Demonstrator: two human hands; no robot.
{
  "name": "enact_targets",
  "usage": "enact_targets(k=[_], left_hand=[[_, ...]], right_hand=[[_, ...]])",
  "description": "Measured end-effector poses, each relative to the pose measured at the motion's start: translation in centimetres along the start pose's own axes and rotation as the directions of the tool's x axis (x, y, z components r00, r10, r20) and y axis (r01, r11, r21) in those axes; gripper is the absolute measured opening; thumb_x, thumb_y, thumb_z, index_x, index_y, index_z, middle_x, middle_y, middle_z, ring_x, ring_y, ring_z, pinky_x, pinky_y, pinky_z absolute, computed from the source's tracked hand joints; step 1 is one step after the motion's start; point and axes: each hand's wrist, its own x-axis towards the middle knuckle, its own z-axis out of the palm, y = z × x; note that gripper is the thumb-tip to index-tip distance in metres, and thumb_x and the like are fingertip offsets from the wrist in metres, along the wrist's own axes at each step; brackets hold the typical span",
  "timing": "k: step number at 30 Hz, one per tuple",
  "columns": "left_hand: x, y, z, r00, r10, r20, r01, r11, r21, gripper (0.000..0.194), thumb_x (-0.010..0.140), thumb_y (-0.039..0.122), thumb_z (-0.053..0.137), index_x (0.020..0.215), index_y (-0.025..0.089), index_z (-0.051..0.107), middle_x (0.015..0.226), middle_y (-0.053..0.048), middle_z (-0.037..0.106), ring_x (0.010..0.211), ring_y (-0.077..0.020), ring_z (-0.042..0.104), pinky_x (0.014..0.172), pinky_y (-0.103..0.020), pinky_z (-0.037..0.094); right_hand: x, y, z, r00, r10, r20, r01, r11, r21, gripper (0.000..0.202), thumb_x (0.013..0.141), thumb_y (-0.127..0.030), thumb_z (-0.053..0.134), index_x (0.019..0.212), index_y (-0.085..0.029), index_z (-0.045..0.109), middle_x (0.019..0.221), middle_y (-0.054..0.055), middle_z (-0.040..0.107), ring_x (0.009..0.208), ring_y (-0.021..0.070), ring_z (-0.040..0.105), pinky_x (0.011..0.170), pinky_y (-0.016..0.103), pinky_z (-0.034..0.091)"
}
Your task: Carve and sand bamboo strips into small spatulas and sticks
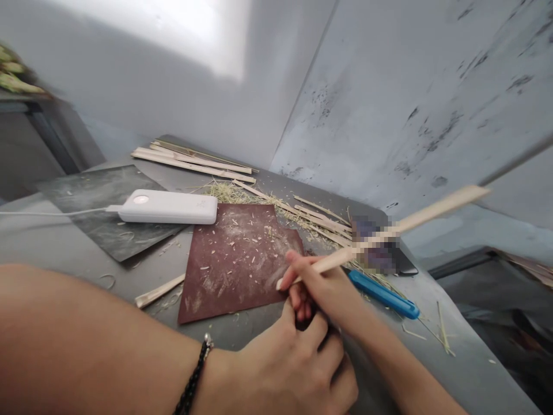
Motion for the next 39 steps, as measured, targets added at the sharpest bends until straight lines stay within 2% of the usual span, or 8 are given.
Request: enact_targets(k=[3,7,11,15,19,31,35,39], left_hand=[[0.05,-0.05,0.00,1.000,0.008,0.023,-0.008,1.000,-0.014,0.042,0.114,0.051,0.047,0.125,0.021,0.074,0.121,-0.011,0.076,0.107,-0.0326,0.070,0.083,-0.056,0.063],[0.08,-0.03,0.26,1.000,0.005,-0.030,-0.004,0.999,0.038,0.028,0.111,0.040,0.056,0.120,0.021,0.075,0.101,-0.007,0.076,0.094,-0.0319,0.072,0.075,-0.052,0.064],[0.03,0.02,0.50,1.000,0.013,-0.019,-0.012,1.000,0.027,0.033,0.113,0.043,0.050,0.119,0.023,0.075,0.115,-0.009,0.077,0.101,-0.0320,0.072,0.077,-0.054,0.066],[-0.07,0.05,0.67,0.998,0.014,-0.065,-0.009,0.997,0.077,0.019,0.106,0.025,0.060,0.117,0.020,0.074,0.103,-0.007,0.076,0.093,-0.0315,0.073,0.077,-0.053,0.065],[-0.15,0.11,0.82,0.999,0.018,-0.043,-0.016,0.999,0.039,0.022,0.110,0.032,0.054,0.115,0.022,0.073,0.109,-0.007,0.076,0.099,-0.0310,0.072,0.077,-0.054,0.066],[-0.17,0.13,0.86,0.997,0.017,-0.082,-0.011,0.997,0.076,0.018,0.104,0.024,0.061,0.116,0.020,0.074,0.100,-0.005,0.075,0.088,-0.0302,0.073,0.072,-0.052,0.065],[-0.15,0.10,0.78,1.000,0.021,-0.007,-0.021,0.999,0.027,0.022,0.109,0.033,0.056,0.116,0.020,0.073,0.113,-0.009,0.076,0.101,-0.0310,0.072,0.077,-0.051,0.066],[-0.07,0.04,0.73,0.998,0.029,-0.057,-0.024,0.997,0.071,0.017,0.104,0.027,0.063,0.116,0.021,0.073,0.100,-0.007,0.076,0.090,-0.0310,0.073,0.075,-0.052,0.065]], right_hand=[[0.16,-0.11,-0.25,0.995,-0.002,-0.100,0.001,1.000,-0.009,0.069,0.084,-0.085,0.067,0.065,-0.019,0.072,0.047,0.001,0.060,0.037,0.0117,0.057,0.038,0.021,0.045],[0.01,-0.05,-0.13,0.999,0.016,0.035,-0.015,0.999,-0.042,0.067,0.089,-0.082,0.065,0.069,-0.019,0.074,0.047,0.000,0.060,0.039,0.0107,0.057,0.040,0.020,0.045],[0.05,0.09,0.03,0.997,-0.012,-0.082,0.010,1.000,-0.017,0.070,0.084,-0.086,0.066,0.065,-0.019,0.070,0.045,0.000,0.058,0.036,0.0109,0.054,0.038,0.021,0.042],[0.11,0.27,0.21,1.000,0.014,0.019,-0.014,1.000,-0.028,0.070,0.086,-0.086,0.064,0.069,-0.018,0.074,0.047,0.000,0.059,0.038,0.0104,0.055,0.039,0.020,0.043],[0.16,0.33,0.28,0.995,-0.014,-0.102,0.014,1.000,-0.006,0.072,0.080,-0.089,0.067,0.066,-0.018,0.071,0.045,0.000,0.057,0.035,0.0102,0.053,0.037,0.020,0.040],[0.00,0.20,0.24,1.000,0.012,0.011,-0.011,1.000,-0.020,0.065,0.088,-0.081,0.066,0.071,-0.019,0.073,0.049,-0.001,0.060,0.038,0.0094,0.055,0.039,0.019,0.042],[0.11,0.11,-0.02,0.993,-0.024,-0.112,0.020,0.999,-0.037,0.067,0.085,-0.083,0.067,0.066,-0.019,0.070,0.046,-0.001,0.057,0.036,0.0100,0.053,0.037,0.020,0.039],[-0.08,0.08,0.13,1.000,0.003,0.010,-0.003,0.998,-0.065,0.062,0.091,-0.077,0.064,0.071,-0.019,0.071,0.049,-0.001,0.060,0.039,0.0097,0.055,0.040,0.019,0.041]])
